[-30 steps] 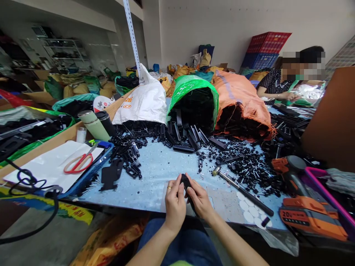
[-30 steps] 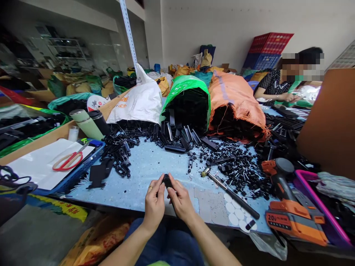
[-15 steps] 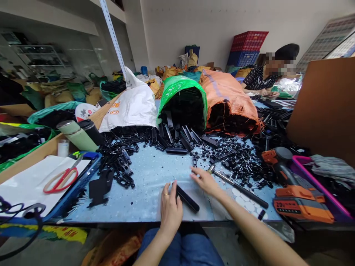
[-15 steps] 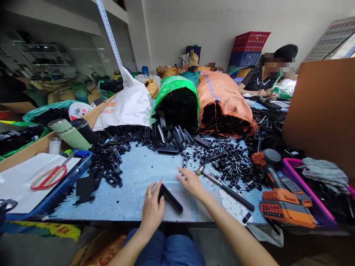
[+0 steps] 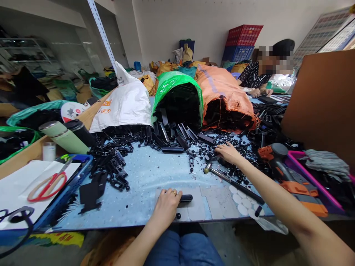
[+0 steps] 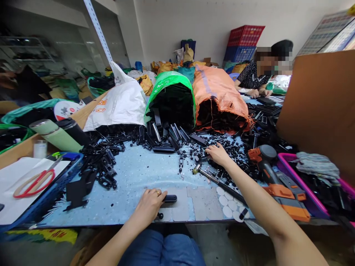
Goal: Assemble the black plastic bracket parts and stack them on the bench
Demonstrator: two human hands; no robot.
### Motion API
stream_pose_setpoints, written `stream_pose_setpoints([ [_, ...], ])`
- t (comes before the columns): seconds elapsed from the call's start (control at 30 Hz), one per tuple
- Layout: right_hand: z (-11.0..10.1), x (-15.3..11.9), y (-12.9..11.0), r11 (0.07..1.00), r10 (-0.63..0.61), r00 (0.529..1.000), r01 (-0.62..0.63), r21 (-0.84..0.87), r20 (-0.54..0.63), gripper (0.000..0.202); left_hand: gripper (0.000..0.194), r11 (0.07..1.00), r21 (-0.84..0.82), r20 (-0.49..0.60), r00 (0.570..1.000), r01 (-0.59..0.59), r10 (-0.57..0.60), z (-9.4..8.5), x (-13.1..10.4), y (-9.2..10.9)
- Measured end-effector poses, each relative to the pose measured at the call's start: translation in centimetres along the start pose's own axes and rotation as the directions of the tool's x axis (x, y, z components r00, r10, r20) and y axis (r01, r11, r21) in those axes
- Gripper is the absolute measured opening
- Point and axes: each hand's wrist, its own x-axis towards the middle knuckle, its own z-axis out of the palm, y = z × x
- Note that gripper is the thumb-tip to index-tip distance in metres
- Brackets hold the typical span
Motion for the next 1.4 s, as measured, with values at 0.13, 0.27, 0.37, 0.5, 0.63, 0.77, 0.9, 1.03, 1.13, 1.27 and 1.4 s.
stream_pose_setpoints([
  [0.13,-1.8,-4.1,-4.3,0.983,-0.142,0.987,0.149,0.104,-0.071,0.032,0.031,0.996,-0.089,-0.002,1.000,-0.013,0.013,0.2,-0.1,0.0],
  [0.27,-1.6,-10.1,-10.6,0.889,-0.399,0.905,0.342,0.305,0.150,0.034,0.028,0.980,-0.188,0.007,0.998,-0.065,0.067,0.2,0.6,0.1],
  [0.37,-0.1,-12.7,-13.5,0.874,-0.460,0.870,0.409,0.262,0.178,0.033,0.034,0.974,-0.218,0.038,0.997,-0.057,0.067,0.1,1.0,0.4],
  [0.5,1.5,-13.7,-14.7,0.914,-0.391,0.908,0.364,0.177,0.152,0.033,0.038,0.973,-0.228,0.045,0.998,-0.031,0.042,-0.1,1.2,1.2],
  [0.63,1.9,-14.3,-15.2,0.920,-0.385,0.915,0.372,0.120,0.119,0.035,0.059,0.978,-0.204,-0.017,0.999,-0.044,0.042,0.0,1.1,1.7],
  [0.77,1.6,-14.7,-16.1,0.942,-0.334,0.939,0.331,0.047,0.082,0.032,0.065,0.976,-0.203,-0.066,0.995,-0.081,0.069,0.4,0.8,1.6],
  [0.9,0.8,-14.7,-16.8,0.953,-0.302,0.953,0.302,-0.012,0.013,0.027,0.054,0.970,-0.234,-0.106,0.994,-0.062,0.038,0.7,0.4,1.3],
  [1.03,-0.3,-14.3,-17.0,0.950,-0.313,0.950,0.313,0.008,-0.018,0.025,0.041,0.961,-0.261,-0.119,0.991,-0.093,0.063,0.8,0.3,1.0],
  [1.13,-1.0,-13.9,-16.9,0.940,-0.340,0.940,0.340,0.011,-0.020,0.027,0.041,0.956,-0.273,-0.134,0.988,-0.110,0.076,0.8,0.2,0.8],
  [1.27,-0.4,-13.2,-15.9,0.924,-0.382,0.924,0.383,0.021,-0.015,0.028,0.043,0.961,-0.266,-0.106,0.993,-0.075,0.048,1.1,0.1,1.0],
  [1.4,2.2,-12.7,-13.7,0.910,-0.402,0.915,0.403,0.098,-0.036,0.035,0.058,0.974,-0.207,-0.086,0.994,-0.090,0.074,1.0,3.5,1.1],
])
